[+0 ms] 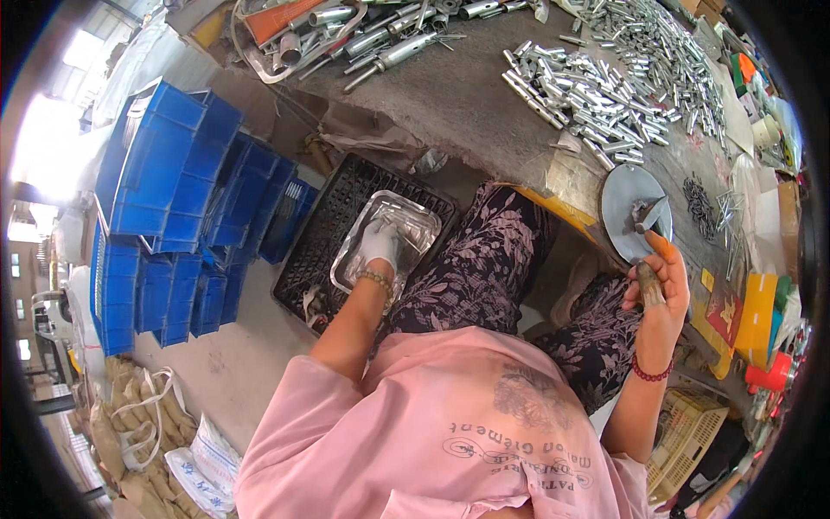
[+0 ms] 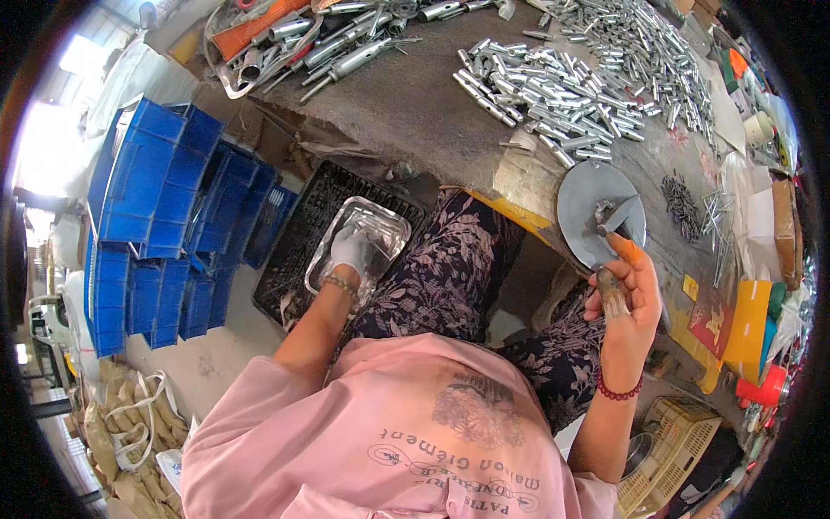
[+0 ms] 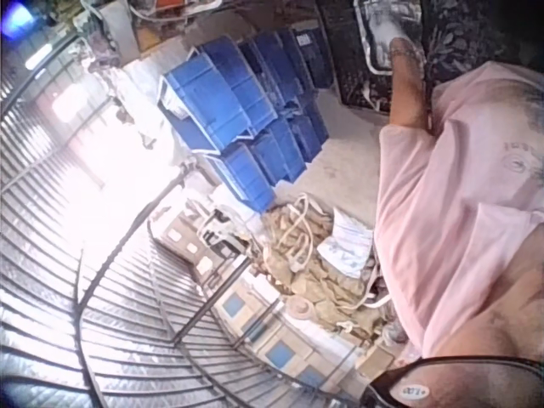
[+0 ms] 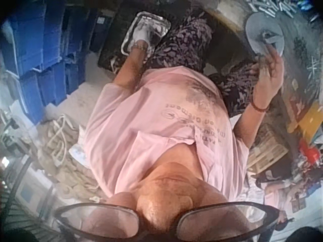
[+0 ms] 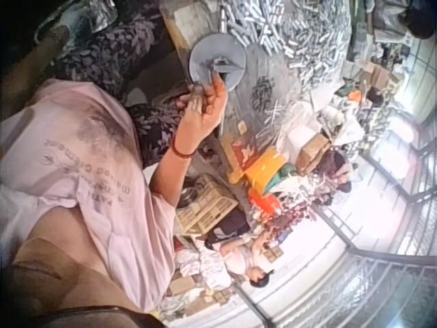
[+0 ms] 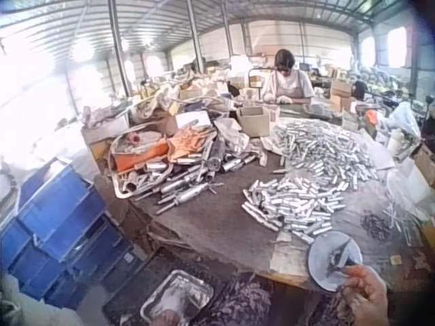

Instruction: The person assembles metal components by inserting pins into metal tubes, tapping them into place with a hand tool on an anvil, and placing the assembled pieces onto a metal tray. The person then hands the filled tray to a coworker before continuing to assemble more components.

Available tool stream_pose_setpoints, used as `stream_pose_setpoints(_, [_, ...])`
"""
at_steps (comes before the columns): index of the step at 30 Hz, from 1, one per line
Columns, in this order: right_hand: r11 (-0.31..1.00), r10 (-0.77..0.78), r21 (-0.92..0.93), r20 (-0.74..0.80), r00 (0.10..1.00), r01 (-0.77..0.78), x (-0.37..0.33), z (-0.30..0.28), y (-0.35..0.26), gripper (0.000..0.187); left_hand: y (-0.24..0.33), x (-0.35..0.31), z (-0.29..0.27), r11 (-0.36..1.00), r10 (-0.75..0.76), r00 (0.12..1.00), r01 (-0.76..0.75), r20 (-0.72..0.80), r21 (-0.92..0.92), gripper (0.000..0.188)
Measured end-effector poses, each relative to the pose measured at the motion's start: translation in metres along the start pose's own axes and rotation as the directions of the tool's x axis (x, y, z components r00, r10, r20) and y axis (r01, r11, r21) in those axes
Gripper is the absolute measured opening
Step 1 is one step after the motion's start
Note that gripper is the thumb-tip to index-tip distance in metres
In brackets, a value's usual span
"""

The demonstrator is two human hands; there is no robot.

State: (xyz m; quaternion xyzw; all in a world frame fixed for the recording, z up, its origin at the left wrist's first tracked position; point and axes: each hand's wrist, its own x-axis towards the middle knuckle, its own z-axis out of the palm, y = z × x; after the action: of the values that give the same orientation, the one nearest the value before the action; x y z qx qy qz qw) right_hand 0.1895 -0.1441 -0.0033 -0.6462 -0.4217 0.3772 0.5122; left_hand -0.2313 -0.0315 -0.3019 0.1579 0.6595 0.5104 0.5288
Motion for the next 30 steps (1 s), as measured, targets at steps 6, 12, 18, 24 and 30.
stream_pose_setpoints(6, [1.0, -0.003, -0.001, -0.033, 0.999, 0.003, -0.001, 0.002, 0.0, 0.047, -0.032, 0.06, 0.015, 0.993, 0.106, 0.981, -0.112, -0.164, -0.025, 0.038])
stream_pose_setpoints(12, [1.0, -0.008, -0.004, -0.055, 0.998, 0.008, -0.002, -0.003, 0.006, 0.047, -0.037, 0.064, 0.031, 0.971, 0.208, 0.947, -0.17, -0.243, 0.171, 0.047])
stream_pose_setpoints(18, [0.999, -0.033, 0.008, -0.042, 0.999, 0.033, -0.003, -0.003, 0.009, 0.046, -0.021, 0.033, 0.006, 0.993, 0.107, 0.979, -0.096, -0.172, 0.072, 0.037])
stream_pose_setpoints(24, [0.999, -0.039, 0.01, -0.026, 0.999, 0.039, -0.003, -0.004, 0.01, 0.045, 0.03, -0.018, -0.029, 0.193, 0.747, 0.656, -0.367, 0.106, 0.91, 0.026])
stream_pose_setpoints(30, [0.998, -0.051, 0.024, -0.014, 0.999, 0.051, 0.0, 0.002, 0.008, 0.044, 0.041, -0.004, -0.069, -0.018, 0.559, 0.803, -0.236, 0.205, 0.972, 0.034])
